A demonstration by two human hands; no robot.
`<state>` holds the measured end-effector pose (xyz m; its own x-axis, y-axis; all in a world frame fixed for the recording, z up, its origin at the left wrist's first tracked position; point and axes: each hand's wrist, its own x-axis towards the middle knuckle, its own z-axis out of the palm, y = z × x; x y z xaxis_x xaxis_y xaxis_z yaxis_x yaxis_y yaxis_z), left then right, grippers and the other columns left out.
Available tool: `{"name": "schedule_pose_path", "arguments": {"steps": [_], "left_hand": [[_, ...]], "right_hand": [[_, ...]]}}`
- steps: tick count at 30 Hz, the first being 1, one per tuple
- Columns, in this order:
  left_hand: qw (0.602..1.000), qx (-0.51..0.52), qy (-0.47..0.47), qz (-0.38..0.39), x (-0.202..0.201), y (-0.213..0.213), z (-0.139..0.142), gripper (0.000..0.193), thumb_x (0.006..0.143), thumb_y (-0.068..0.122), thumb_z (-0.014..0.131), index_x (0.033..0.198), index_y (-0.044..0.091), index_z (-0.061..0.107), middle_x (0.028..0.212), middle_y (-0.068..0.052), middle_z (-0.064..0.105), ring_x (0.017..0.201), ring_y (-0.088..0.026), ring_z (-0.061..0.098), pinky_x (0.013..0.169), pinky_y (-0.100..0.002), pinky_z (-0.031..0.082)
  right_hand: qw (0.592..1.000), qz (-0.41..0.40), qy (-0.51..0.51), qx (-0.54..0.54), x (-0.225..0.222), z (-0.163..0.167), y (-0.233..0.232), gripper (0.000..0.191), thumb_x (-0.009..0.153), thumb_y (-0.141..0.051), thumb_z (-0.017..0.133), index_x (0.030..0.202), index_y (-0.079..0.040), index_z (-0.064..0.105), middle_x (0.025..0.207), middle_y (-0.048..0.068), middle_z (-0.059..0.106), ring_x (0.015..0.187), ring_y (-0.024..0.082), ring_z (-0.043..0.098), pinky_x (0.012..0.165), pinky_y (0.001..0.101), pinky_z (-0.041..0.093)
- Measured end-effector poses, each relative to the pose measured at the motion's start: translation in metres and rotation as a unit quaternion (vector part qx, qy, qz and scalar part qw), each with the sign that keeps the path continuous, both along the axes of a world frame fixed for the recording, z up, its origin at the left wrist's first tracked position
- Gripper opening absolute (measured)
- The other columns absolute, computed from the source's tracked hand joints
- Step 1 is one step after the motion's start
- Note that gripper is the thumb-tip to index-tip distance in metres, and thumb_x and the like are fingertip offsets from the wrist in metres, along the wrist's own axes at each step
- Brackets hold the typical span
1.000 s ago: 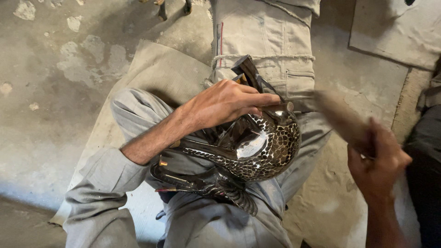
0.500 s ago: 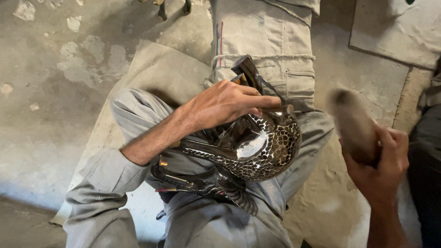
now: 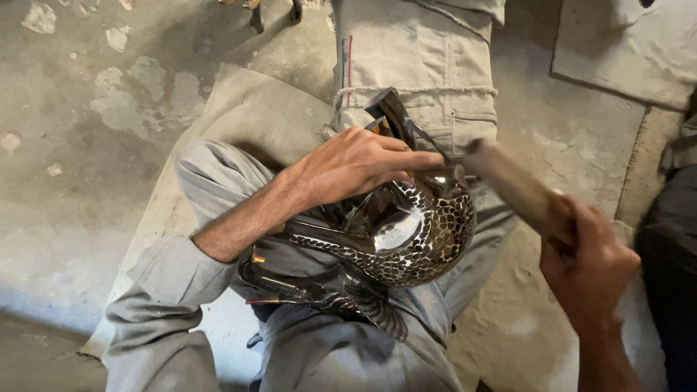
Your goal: The person sits cross-legged on the floor and repeatedly strikes a metal bird sculpture with a wooden mallet. The person holds the sculpture steady with one hand while striking it with the other, focusing on the neck and body areas.
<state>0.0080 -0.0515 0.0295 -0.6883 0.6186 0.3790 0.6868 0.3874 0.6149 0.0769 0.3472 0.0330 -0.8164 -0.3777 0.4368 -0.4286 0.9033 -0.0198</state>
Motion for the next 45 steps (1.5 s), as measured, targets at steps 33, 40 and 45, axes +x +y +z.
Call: {"name": "schedule_pose_path", "arguments": {"steps": [33,40,45], "left_hand": [[1.000,-0.020,-0.005,0.012,0.004,-0.002,0.000,0.055,0.096,0.016,0.073,0.146,0.031,0.056,0.093,0.003,0.076,0.067,-0.015,0.069,0.059,-0.033,0.059],[0.998,0.001,0.069,0.000,0.002,-0.003,0.000,0.064,0.091,0.002,0.068,0.148,0.028,0.056,0.104,0.003,0.077,0.080,-0.013,0.073,0.067,-0.030,0.063],[1.000,0.012,0.007,0.004,0.004,-0.005,0.005,0.055,0.094,0.012,0.074,0.145,0.026,0.057,0.099,0.001,0.077,0.070,-0.016,0.070,0.062,-0.033,0.060]], "right_hand": [[0.999,-0.011,-0.004,0.051,-0.006,0.011,-0.018,0.043,0.096,0.001,0.076,0.136,-0.008,0.065,0.101,0.015,0.074,0.078,0.021,0.071,0.067,0.0341,0.058],[0.989,0.013,-0.060,-0.137,-0.013,0.019,-0.014,0.043,0.092,-0.007,0.083,0.123,0.001,0.054,0.101,0.019,0.070,0.086,0.026,0.073,0.074,0.0338,0.061],[0.998,0.035,0.044,-0.011,-0.012,0.030,-0.020,0.038,0.093,0.009,0.072,0.128,-0.001,0.063,0.103,0.023,0.074,0.084,0.029,0.075,0.072,0.0375,0.061]]}}
